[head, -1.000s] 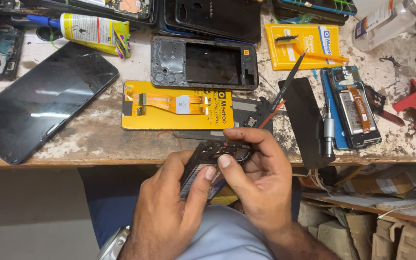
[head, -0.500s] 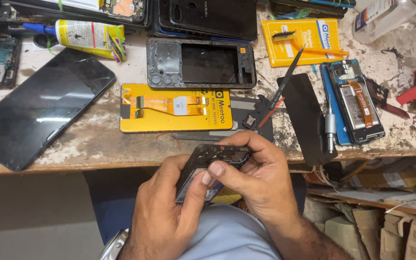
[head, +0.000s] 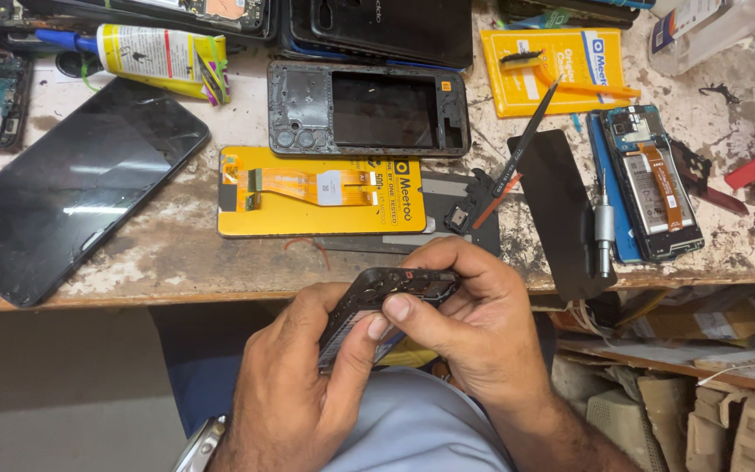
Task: The person holds a disassembled smartphone and manipulates internal components, including the battery and ribbon cables. They repeatedly press and adjust parts near the bottom edge of the device while turning it over to access different sides.
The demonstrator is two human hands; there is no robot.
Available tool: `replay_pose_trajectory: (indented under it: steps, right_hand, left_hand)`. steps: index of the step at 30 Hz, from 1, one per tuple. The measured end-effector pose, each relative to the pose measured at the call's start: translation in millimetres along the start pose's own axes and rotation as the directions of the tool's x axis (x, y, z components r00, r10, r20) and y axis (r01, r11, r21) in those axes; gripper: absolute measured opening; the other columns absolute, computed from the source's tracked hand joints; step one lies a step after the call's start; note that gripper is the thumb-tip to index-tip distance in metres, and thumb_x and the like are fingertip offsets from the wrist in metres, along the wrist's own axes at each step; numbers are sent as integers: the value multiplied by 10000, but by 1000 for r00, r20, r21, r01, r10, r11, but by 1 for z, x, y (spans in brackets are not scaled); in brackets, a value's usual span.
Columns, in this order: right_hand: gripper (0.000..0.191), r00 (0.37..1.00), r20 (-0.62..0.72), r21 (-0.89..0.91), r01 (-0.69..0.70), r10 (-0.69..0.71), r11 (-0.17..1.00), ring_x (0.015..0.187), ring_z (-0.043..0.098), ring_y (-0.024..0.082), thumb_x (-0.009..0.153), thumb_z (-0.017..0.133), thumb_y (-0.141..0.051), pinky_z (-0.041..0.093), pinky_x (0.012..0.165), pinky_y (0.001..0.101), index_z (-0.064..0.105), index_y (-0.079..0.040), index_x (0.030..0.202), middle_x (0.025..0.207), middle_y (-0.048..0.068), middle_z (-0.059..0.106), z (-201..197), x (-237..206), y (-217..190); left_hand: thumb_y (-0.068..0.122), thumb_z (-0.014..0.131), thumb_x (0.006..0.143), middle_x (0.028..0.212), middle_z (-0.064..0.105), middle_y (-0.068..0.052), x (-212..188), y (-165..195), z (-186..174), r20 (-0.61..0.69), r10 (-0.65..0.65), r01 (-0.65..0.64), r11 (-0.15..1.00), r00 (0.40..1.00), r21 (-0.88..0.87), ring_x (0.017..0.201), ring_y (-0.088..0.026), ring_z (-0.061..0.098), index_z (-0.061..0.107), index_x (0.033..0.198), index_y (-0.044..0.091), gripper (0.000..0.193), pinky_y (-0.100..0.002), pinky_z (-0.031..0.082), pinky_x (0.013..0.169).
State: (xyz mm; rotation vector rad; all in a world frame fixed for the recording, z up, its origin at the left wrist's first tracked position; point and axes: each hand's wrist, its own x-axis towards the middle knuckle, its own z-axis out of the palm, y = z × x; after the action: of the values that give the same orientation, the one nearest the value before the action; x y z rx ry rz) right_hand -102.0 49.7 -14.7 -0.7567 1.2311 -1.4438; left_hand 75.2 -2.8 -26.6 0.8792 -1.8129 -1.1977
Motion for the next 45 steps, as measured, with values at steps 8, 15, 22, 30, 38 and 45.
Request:
replay_pose_trajectory:
  steps: [8,15,22,30,38,45]
  right_hand:
    - [164,1000,19,-7,4,-4,1000,915,669,145,898,731,64,574,822,298,638,39,1031,980,99,679,2,1,-1]
    - [167,996,57,-14,73,-72,997,971,645,152,912,714,82,555,881,303,619,39,1043,1042,113,636,3,0,-1]
    - [158,996,64,-26,69,-67,997,950,657,148,903,717,87,561,861,297,629,40,1025,1029,111,652,3,0,1]
    - [165,1000,17,-48,-8,8,999,876,681,137,882,757,47,572,796,284,646,40,1004,952,105,706,3,7,2]
    - [215,1000,-3,-35,-18,18,999,883,686,142,859,775,33,592,787,295,654,50,1036,968,103,714,7,5,-3]
    - [242,999,-3,-48,-34,34,998,920,694,142,848,775,55,605,804,289,653,60,1057,1010,108,695,8,3,-5]
  left_hand:
    - [169,700,952,884,756,-132,1,1,-2,9,-5,5,1000,1000,31,791,-277,795,625,1098,11,228,-359,604,675]
    - [135,717,932,915,748,-113,2,4,-6,-1,78,-77,993,997,91,808,-258,788,637,1095,20,214,-350,606,681]
    - [107,725,918,913,723,-109,1,3,-9,2,147,-146,978,989,146,794,-275,760,635,1092,29,211,-362,580,676]
    - [148,707,934,856,741,-132,2,2,-9,-5,23,-23,996,1000,85,768,-297,778,635,1087,19,213,-364,588,652]
    - [193,686,952,843,758,-136,1,1,-8,5,-56,56,998,998,9,758,-257,806,624,1108,11,248,-346,604,657]
    - [201,674,955,826,766,-114,1,-1,-10,32,-90,91,995,995,-27,753,-212,774,628,1113,20,244,-321,599,655]
